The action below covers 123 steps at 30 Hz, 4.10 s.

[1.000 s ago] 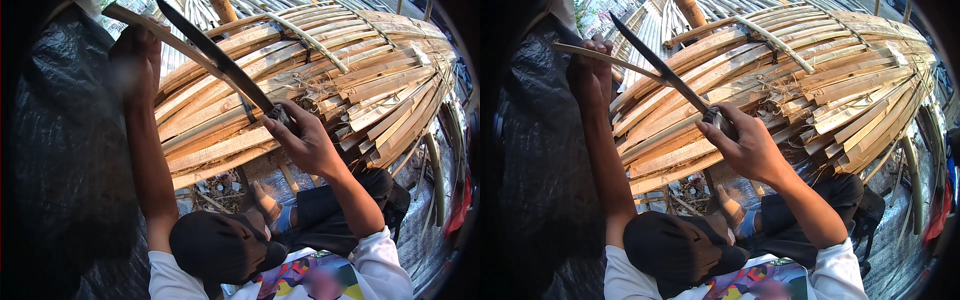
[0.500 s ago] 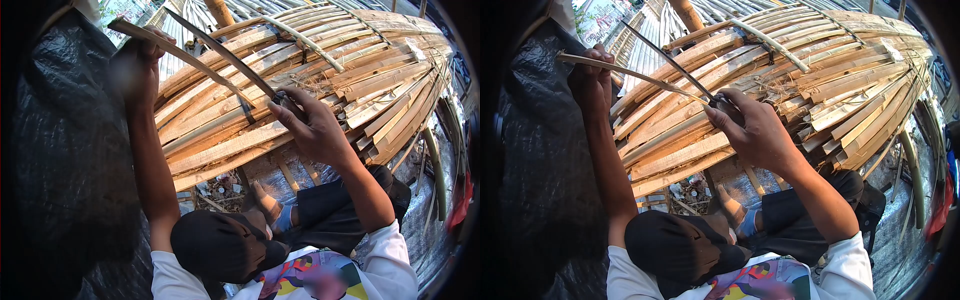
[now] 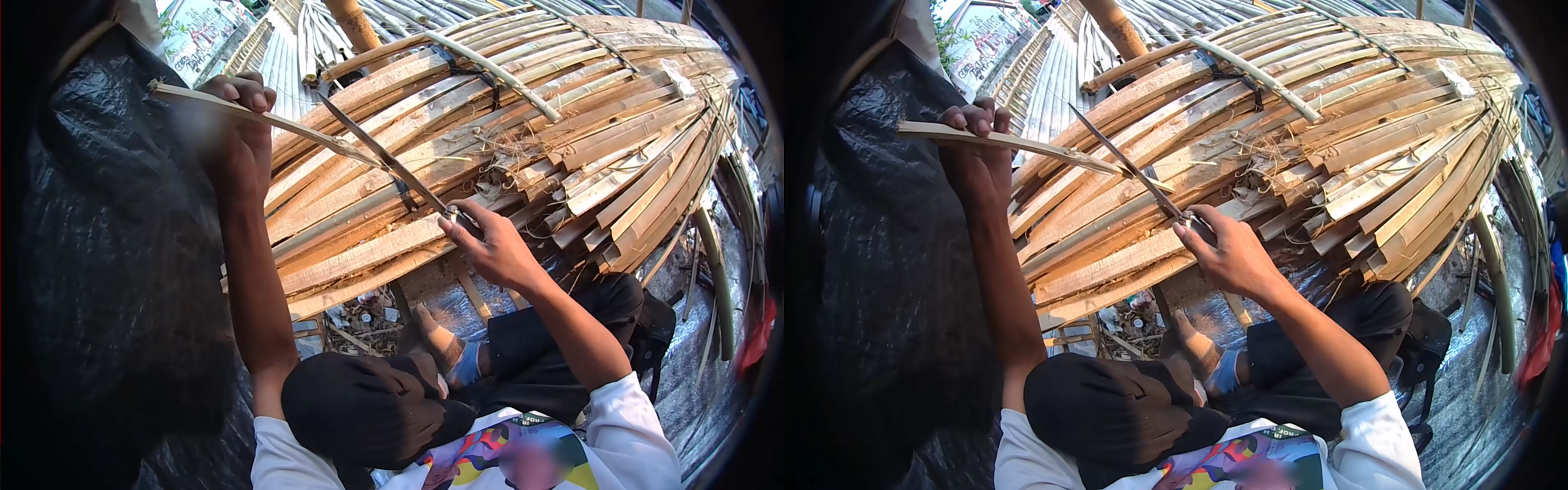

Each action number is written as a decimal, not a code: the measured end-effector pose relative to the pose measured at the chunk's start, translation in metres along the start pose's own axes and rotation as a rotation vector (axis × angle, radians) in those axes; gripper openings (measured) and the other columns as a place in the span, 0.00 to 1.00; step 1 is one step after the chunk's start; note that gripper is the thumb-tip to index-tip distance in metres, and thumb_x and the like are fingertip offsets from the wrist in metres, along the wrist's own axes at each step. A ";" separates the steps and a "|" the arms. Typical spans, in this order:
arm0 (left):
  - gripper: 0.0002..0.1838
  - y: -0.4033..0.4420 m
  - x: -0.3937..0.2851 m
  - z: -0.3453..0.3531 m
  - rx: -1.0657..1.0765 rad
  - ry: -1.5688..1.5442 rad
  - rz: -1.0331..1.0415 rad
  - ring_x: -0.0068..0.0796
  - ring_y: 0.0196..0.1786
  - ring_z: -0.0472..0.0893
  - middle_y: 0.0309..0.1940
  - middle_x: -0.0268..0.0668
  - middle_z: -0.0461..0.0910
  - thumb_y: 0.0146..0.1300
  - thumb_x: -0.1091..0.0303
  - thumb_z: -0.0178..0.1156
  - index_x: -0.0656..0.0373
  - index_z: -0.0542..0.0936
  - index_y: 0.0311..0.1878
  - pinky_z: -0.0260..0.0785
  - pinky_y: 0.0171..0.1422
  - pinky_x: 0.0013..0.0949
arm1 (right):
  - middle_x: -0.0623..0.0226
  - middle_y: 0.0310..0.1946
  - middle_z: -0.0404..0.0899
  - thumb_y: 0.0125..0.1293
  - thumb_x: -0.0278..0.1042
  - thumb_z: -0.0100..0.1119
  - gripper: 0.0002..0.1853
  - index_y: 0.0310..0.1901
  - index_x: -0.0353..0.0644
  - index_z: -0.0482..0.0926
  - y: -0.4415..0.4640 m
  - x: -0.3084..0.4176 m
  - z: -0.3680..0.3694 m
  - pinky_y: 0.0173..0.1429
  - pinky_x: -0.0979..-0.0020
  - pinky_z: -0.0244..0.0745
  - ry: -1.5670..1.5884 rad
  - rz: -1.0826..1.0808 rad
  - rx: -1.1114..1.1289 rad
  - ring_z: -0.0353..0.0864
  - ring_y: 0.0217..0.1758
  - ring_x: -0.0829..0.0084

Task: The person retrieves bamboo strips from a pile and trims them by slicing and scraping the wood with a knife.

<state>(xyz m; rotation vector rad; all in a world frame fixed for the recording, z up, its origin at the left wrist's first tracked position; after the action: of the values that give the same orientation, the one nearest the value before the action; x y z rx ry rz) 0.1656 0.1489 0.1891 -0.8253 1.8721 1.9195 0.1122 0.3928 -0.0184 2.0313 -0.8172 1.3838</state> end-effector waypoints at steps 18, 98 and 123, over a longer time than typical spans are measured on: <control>0.39 -0.023 0.004 0.038 -0.518 0.442 0.218 0.22 0.27 0.53 0.24 0.32 0.59 0.66 0.22 0.22 0.55 0.56 0.32 0.48 0.33 0.28 | 0.58 0.23 0.75 0.71 0.34 0.58 0.22 0.61 0.34 0.66 -0.033 0.095 0.011 0.31 0.69 0.70 0.479 -0.256 -0.107 0.76 0.23 0.75; 0.23 -0.017 -0.015 0.060 -0.208 0.990 0.624 0.31 0.34 0.66 0.29 0.38 0.65 0.80 0.58 0.31 0.61 0.67 0.31 0.60 0.40 0.33 | 0.76 0.31 0.71 0.74 0.37 0.57 0.20 0.61 0.35 0.69 -0.025 0.122 -0.004 0.35 0.80 0.61 0.628 -0.318 -0.061 0.63 0.32 0.87; 0.26 -0.025 -0.012 0.042 -0.405 1.059 0.539 0.31 0.40 0.71 0.35 0.40 0.73 0.80 0.51 0.33 0.59 0.67 0.30 0.61 0.52 0.34 | 0.54 0.26 0.76 0.74 0.48 0.53 0.24 0.57 0.34 0.70 -0.020 0.016 0.036 0.37 0.62 0.71 0.346 0.125 -0.069 0.76 0.28 0.63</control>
<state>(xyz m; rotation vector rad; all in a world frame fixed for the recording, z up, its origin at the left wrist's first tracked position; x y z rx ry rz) 0.1823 0.1941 0.1754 -1.9116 2.4640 2.5025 0.1535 0.3779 -0.0171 1.6470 -0.8333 1.6910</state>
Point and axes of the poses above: each hand's wrist, its own y-axis towards the middle knuckle, its own z-axis out of the palm, x = y × z, the point moved 6 cm from there along y, towards the middle knuckle
